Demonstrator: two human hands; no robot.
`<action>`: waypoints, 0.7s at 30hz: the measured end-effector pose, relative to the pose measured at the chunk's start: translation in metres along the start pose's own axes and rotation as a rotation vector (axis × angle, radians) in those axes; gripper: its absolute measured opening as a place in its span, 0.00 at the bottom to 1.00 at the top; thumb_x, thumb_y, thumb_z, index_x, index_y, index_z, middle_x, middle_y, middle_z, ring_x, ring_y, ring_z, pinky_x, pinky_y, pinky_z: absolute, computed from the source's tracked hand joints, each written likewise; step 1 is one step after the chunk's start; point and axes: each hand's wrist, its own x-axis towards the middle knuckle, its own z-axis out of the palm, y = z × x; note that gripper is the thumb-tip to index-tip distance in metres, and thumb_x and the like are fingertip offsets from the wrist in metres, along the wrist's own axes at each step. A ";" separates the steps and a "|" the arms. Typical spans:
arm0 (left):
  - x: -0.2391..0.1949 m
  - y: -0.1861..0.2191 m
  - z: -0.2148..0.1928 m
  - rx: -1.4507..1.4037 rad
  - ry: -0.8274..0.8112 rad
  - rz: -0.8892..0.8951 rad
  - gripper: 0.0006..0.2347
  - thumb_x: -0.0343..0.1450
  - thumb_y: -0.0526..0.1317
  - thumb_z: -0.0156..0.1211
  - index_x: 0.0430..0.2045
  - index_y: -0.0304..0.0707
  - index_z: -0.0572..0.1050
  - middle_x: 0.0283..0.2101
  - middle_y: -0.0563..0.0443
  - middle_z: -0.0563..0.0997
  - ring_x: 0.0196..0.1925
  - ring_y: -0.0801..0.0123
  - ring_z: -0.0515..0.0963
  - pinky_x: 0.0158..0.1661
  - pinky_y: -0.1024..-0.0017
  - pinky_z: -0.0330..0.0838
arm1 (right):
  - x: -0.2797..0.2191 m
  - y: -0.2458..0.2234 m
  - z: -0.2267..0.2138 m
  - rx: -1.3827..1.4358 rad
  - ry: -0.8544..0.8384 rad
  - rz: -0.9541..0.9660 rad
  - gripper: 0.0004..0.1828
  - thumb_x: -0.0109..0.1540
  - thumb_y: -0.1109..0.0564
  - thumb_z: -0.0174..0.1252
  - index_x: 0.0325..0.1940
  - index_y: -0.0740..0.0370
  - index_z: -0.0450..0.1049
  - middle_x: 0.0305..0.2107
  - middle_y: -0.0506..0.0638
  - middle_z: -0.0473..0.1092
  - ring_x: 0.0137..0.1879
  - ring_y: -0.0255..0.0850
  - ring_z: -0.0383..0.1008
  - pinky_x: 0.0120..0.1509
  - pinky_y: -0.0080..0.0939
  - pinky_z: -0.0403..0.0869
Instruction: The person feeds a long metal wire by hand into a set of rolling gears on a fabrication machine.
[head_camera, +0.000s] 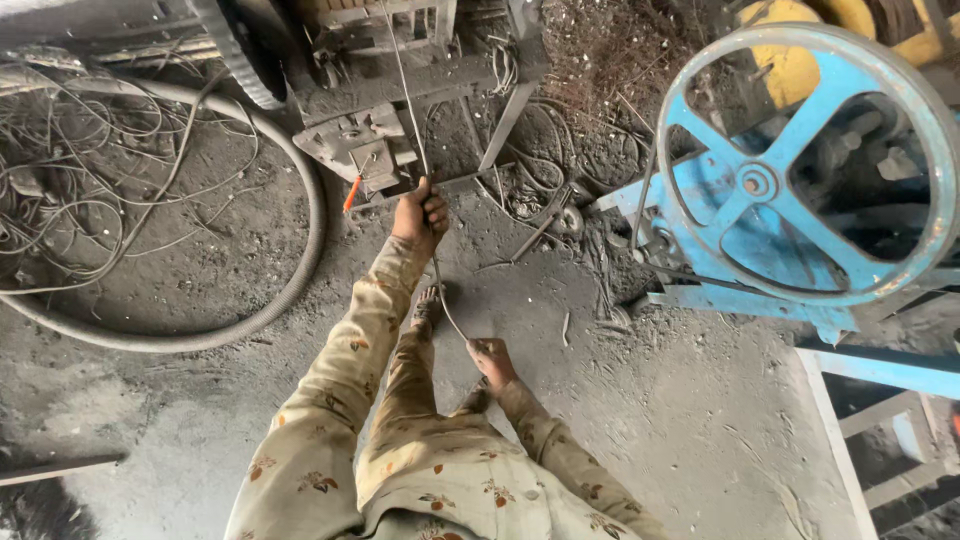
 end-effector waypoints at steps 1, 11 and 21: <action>-0.007 -0.004 0.000 -0.001 -0.010 0.015 0.11 0.80 0.46 0.45 0.30 0.44 0.67 0.19 0.63 0.61 0.19 0.78 0.59 0.22 0.76 0.53 | -0.007 0.001 -0.001 -0.041 0.013 0.005 0.22 0.69 0.49 0.55 0.21 0.55 0.63 0.17 0.38 0.55 0.25 0.28 0.51 0.29 0.35 0.51; -0.080 -0.050 -0.005 0.084 0.082 0.016 0.09 0.79 0.45 0.46 0.31 0.43 0.67 0.18 0.63 0.61 0.18 0.77 0.60 0.21 0.76 0.53 | -0.074 0.006 -0.020 -0.115 0.062 0.040 0.22 0.64 0.46 0.63 0.23 0.63 0.73 0.18 0.41 0.63 0.27 0.31 0.60 0.31 0.40 0.60; 0.065 0.089 0.028 0.331 0.152 0.304 0.11 0.79 0.43 0.50 0.26 0.41 0.69 0.18 0.61 0.64 0.15 0.76 0.59 0.17 0.72 0.52 | 0.053 -0.128 0.024 -0.724 0.358 -0.096 0.33 0.60 0.28 0.59 0.18 0.58 0.74 0.13 0.48 0.66 0.20 0.41 0.64 0.28 0.48 0.61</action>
